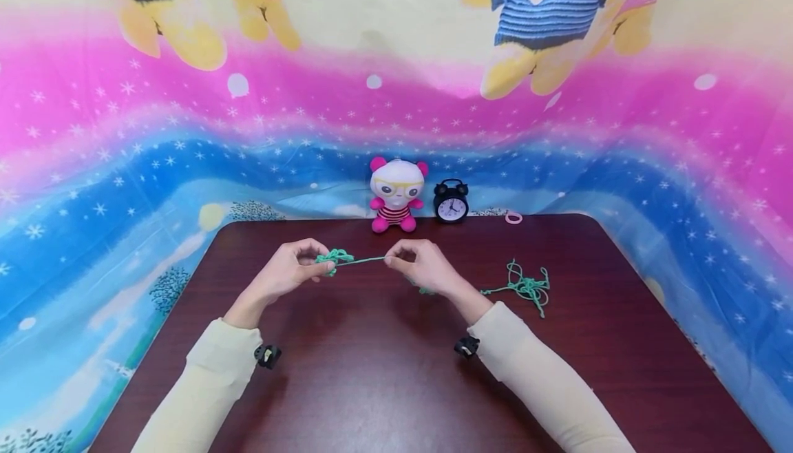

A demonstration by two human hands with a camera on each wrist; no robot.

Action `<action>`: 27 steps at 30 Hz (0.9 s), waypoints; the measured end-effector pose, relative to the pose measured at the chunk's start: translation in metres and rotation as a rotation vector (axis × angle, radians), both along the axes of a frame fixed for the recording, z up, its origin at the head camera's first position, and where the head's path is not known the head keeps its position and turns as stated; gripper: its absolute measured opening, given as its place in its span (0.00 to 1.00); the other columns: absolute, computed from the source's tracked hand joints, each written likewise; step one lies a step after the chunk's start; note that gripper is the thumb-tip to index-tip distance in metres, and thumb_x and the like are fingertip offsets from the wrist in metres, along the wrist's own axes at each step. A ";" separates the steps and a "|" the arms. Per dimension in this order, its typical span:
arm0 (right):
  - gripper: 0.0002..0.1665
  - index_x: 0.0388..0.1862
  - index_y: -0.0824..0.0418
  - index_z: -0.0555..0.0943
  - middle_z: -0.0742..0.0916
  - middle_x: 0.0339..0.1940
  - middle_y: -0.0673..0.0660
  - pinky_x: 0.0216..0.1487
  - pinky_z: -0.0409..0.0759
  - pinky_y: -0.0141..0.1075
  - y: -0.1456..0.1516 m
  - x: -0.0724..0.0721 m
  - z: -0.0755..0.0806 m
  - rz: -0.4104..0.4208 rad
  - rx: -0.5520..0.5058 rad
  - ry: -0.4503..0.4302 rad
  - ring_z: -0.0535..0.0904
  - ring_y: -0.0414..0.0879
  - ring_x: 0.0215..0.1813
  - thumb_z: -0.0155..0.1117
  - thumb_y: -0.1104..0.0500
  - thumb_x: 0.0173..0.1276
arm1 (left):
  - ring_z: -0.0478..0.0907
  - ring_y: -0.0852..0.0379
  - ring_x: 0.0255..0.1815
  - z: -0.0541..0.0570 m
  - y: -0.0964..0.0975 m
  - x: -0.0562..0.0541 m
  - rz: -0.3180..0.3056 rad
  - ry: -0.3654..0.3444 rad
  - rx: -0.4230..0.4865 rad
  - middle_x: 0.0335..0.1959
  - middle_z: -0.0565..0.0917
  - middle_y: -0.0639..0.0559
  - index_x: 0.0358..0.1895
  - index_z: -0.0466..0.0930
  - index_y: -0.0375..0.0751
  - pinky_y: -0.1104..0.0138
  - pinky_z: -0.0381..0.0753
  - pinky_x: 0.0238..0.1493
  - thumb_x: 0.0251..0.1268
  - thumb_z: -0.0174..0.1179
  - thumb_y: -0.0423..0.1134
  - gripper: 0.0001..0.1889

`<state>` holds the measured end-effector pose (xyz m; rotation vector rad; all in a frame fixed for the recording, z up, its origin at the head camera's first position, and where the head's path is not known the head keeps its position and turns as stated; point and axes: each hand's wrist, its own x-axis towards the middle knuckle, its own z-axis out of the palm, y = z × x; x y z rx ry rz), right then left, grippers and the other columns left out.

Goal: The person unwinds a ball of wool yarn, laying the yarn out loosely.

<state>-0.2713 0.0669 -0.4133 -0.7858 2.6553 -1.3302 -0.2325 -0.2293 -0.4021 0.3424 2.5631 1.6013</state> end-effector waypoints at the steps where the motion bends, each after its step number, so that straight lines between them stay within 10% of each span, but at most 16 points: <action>1: 0.10 0.43 0.50 0.87 0.87 0.38 0.45 0.45 0.80 0.40 0.004 -0.001 0.001 -0.015 0.001 -0.002 0.80 0.43 0.41 0.65 0.48 0.71 | 0.86 0.58 0.33 0.000 0.000 0.000 -0.007 -0.005 0.015 0.38 0.87 0.43 0.51 0.79 0.34 0.65 0.86 0.39 0.65 0.67 0.38 0.16; 19: 0.08 0.41 0.48 0.86 0.89 0.41 0.49 0.50 0.78 0.43 0.051 -0.018 0.012 -0.161 -0.042 0.020 0.80 0.47 0.44 0.64 0.48 0.72 | 0.87 0.58 0.34 -0.002 -0.005 0.000 -0.134 0.065 0.031 0.41 0.87 0.44 0.49 0.86 0.40 0.60 0.88 0.39 0.61 0.68 0.32 0.12; 27: 0.10 0.42 0.48 0.86 0.89 0.42 0.51 0.52 0.77 0.44 0.063 -0.023 0.012 -0.199 -0.038 0.006 0.80 0.48 0.47 0.63 0.46 0.73 | 0.88 0.58 0.36 0.000 -0.006 -0.002 -0.063 0.008 0.058 0.41 0.87 0.39 0.52 0.81 0.35 0.63 0.87 0.42 0.63 0.68 0.33 0.15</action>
